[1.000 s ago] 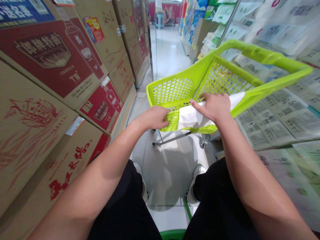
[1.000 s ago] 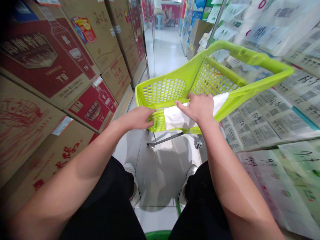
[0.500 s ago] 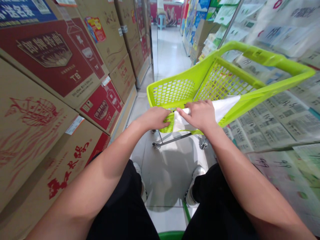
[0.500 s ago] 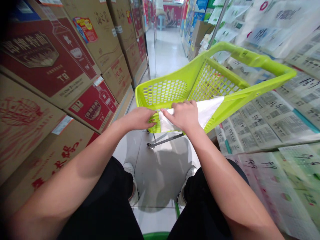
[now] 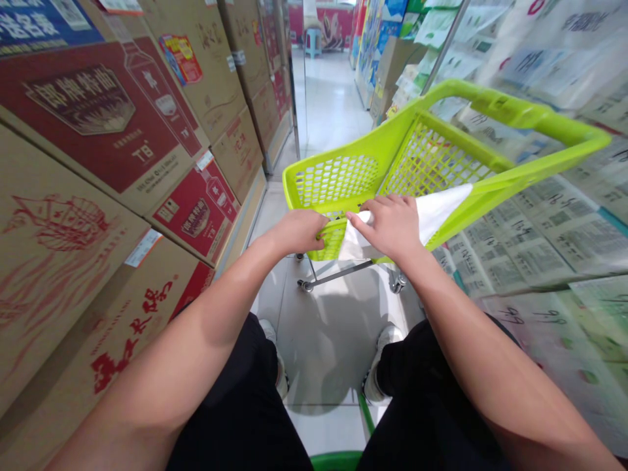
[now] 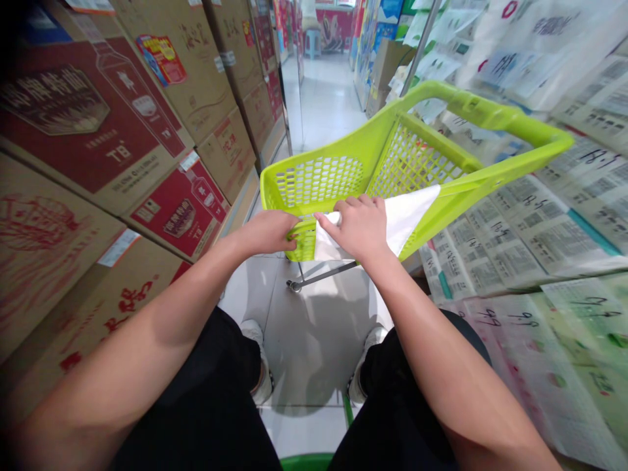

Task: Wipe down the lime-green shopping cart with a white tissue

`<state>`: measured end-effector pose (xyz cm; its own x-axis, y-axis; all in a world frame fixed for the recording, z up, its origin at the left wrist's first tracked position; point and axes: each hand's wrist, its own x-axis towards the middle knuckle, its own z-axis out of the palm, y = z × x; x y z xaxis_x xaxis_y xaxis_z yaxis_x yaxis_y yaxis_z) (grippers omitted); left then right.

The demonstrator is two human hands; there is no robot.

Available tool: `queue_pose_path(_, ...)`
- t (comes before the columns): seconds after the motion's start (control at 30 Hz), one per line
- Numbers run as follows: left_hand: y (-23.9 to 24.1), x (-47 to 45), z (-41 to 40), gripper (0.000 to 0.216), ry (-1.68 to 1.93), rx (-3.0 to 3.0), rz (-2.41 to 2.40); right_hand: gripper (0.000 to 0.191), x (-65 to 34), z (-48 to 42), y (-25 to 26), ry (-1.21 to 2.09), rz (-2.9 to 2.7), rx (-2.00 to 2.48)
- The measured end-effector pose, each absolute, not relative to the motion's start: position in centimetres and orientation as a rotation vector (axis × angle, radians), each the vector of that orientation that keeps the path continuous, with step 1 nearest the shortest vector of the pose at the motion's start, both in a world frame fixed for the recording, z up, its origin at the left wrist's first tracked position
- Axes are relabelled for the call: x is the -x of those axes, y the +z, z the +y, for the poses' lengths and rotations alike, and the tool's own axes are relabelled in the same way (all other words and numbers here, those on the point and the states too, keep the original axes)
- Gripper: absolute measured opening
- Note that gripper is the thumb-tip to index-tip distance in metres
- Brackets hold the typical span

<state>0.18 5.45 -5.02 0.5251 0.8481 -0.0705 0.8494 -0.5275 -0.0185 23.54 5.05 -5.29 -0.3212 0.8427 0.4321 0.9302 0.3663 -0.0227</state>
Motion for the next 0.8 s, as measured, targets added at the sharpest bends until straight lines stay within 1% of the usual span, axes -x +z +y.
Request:
queue_pose_path(0.13,-4.8,0.2,5.6,0.024,-0.129,-2.741,1.521,0.059,-25.0,5.3,-4.6,-0.355,-2.199,1.52)
queue_pose_path(0.33,-4.6,0.4,5.5,0.018,-0.131,-2.749,1.516,0.06,-29.0,7.3,-4.1,-0.36,-2.156,1.662)
queue_pose_path(0.5,-5.0,-0.1,5.5,0.019,-0.071,-2.777,1.488,0.057,-26.7,6.5,-4.9,-0.437,-2.109,1.637)
queue_pose_path(0.63,-4.9,0.1,5.6,0.019,-0.067,-2.763,1.458,0.053,-24.0,5.4,-5.4,-0.366,-2.21,1.535)
queue_pose_path(0.8,-4.7,0.7,5.8,0.022,-0.12,-2.759,1.478,0.045,-26.6,6.9,-4.6,-0.322,-2.143,1.636)
